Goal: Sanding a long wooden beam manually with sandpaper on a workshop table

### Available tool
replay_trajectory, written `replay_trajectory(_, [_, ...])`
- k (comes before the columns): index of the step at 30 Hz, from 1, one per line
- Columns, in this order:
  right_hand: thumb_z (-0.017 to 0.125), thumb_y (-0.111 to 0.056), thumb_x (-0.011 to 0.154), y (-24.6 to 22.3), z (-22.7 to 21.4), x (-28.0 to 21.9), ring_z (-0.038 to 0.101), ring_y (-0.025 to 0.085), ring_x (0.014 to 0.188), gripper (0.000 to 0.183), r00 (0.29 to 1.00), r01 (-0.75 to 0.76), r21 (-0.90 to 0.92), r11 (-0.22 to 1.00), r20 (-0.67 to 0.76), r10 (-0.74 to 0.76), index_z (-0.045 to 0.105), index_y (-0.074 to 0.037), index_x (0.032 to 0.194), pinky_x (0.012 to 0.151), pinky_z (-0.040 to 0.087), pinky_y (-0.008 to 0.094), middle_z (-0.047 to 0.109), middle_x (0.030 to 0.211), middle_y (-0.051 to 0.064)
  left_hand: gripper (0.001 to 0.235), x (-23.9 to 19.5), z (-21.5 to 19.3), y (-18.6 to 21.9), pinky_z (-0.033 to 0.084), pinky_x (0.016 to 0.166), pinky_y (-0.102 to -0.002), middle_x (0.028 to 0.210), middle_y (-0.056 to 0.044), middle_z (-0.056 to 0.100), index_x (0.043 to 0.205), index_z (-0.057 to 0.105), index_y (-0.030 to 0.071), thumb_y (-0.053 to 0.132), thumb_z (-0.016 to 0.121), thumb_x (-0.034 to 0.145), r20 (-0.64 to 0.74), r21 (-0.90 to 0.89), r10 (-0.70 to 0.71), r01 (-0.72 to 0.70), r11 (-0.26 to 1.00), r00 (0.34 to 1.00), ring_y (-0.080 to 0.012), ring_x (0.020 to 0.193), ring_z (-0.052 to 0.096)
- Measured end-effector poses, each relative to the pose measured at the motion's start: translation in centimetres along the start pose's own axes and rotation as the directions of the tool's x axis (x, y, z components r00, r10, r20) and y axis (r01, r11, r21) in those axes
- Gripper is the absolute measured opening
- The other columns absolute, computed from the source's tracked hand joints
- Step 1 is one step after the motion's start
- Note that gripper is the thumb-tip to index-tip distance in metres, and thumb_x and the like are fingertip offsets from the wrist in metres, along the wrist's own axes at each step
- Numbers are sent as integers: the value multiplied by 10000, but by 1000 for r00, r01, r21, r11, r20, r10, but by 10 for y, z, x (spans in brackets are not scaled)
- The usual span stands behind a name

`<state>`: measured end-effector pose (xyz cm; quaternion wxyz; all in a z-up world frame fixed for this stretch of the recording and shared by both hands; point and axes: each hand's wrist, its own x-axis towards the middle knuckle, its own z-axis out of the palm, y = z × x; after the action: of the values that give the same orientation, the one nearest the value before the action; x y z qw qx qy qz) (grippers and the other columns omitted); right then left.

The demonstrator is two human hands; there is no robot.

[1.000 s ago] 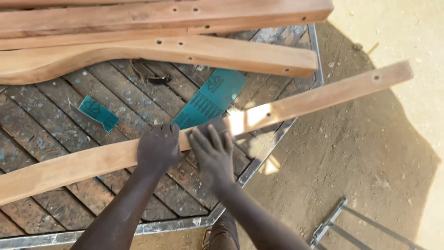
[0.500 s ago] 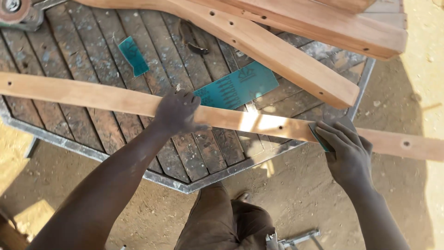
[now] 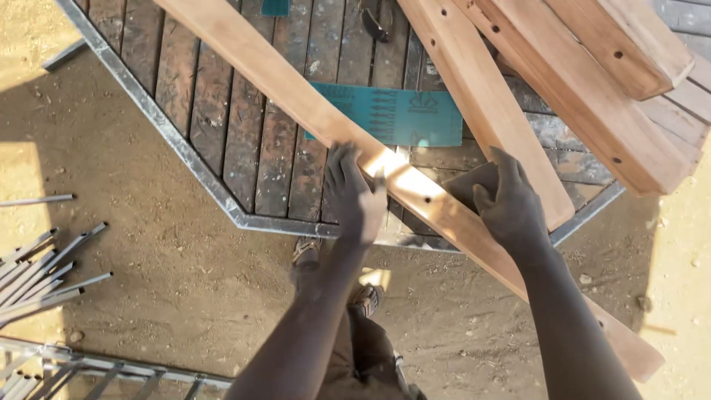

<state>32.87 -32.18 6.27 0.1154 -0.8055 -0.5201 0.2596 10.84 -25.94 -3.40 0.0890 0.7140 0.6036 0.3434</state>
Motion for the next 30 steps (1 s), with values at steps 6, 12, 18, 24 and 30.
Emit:
replay_trajectory(6, [604, -198, 985, -3, -36, -13, 559, 525, 1207, 593, 986, 1, 183, 983, -163, 29, 396, -195, 1540, 1009, 441, 624, 562, 1302, 242, 620, -121, 50, 33, 491, 959, -406, 949, -75, 606, 1200, 600, 118, 258, 949, 707, 225, -488, -422, 476, 731, 878, -269, 1016, 615])
replay_trajectory(12, [551, -128, 1001, 1, -56, -20, 587, 560, 1077, 622, 984, 25, 228, 973, -178, 16, 299, -155, 1568, 865, 414, 651, 543, 1114, 283, 689, -151, 26, 116, 552, 883, -498, 1220, -292, 662, 1318, 470, 18, 640, 514, 1025, 923, -348, -230, 925, -154, 309, -435, 1069, 711])
replay_trajectory(18, [529, -20, 998, 54, -78, -19, 629, 460, 996, 564, 976, 169, 286, 943, -181, -120, 305, -162, 1496, 829, 487, 585, 465, 1137, 241, 831, -166, 44, 153, 499, 986, -526, 1236, -190, 640, 1412, 476, 90, 787, 462, 961, 934, -358, -218, 776, -519, 284, -356, 1107, 649])
replay_trajectory(24, [691, -245, 945, 127, -62, -45, 634, 475, 1096, 258, 957, 275, 16, 961, 95, -276, 650, -265, 1199, 932, 506, 564, 495, 1210, 106, 878, -169, 58, 203, 384, 1104, -547, 1346, -176, 600, 1490, 465, 121, 802, 478, 934, 867, -498, -360, 559, -663, 345, -359, 1228, 591])
replay_trajectory(30, [605, -217, 999, 183, -64, -103, 591, 551, 1143, 276, 805, 590, 5, 808, 83, -588, 624, -194, 1274, 787, 575, 655, 428, 1371, 155, 833, -231, 96, 293, 561, 999, -456, 1246, -121, 729, 1366, 666, 191, 858, 439, 921, 787, -570, -414, 283, -772, 457, -291, 1081, 724])
